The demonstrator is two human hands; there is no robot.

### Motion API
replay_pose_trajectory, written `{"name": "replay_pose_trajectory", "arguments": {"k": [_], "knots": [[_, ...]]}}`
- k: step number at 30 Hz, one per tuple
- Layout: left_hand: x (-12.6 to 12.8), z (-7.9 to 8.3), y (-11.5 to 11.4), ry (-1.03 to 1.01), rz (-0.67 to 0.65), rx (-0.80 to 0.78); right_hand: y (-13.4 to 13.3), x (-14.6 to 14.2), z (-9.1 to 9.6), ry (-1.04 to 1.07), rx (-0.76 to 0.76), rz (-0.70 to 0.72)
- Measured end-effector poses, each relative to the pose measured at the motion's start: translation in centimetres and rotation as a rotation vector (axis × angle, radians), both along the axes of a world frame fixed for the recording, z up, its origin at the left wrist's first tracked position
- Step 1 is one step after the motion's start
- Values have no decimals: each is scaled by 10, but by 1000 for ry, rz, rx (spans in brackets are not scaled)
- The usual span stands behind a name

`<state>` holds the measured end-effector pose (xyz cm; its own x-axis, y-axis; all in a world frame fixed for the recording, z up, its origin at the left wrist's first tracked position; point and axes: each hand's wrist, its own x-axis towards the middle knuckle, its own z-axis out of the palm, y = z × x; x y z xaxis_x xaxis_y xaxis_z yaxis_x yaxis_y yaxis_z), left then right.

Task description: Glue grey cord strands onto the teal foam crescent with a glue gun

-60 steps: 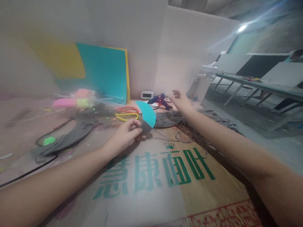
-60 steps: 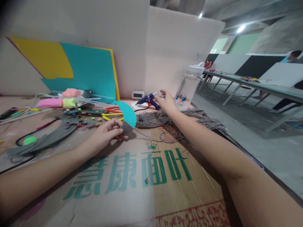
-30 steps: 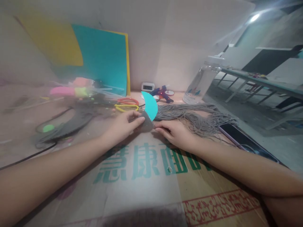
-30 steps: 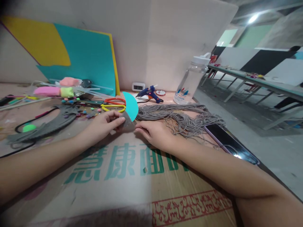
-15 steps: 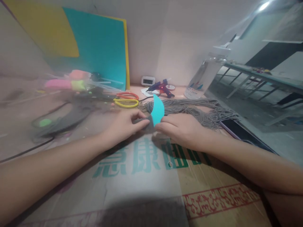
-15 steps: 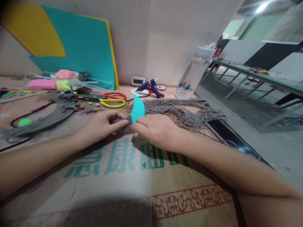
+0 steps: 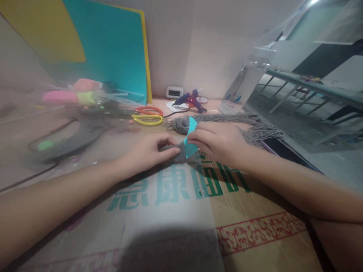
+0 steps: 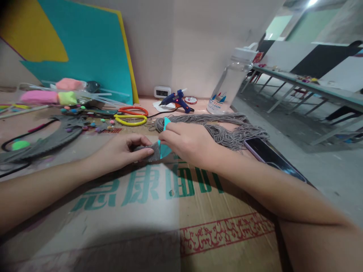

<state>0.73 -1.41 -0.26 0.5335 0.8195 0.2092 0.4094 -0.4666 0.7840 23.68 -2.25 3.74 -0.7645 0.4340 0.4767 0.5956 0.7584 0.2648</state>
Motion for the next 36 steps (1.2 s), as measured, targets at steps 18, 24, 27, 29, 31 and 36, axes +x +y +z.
{"name": "replay_pose_trajectory", "arguments": {"k": [18, 24, 27, 29, 31, 36], "knots": [[2, 1, -4, 68, -111, 28, 1, 1, 2, -40, 90, -14], [1, 1, -5, 83, -162, -22, 7, 7, 12, 23, 35, -9], [0, 1, -5, 78, -186, -57, 12, 11, 18, 106, -47, -22], [0, 2, -5, 70, -217, -76, 15, 13, 21, 179, -144, -20], [0, 3, -5, 63, -250, -89, 19, 14, 22, 252, -268, -8], [0, 3, -6, 63, -285, -108, 31, 14, 14, 436, -644, 10]]}}
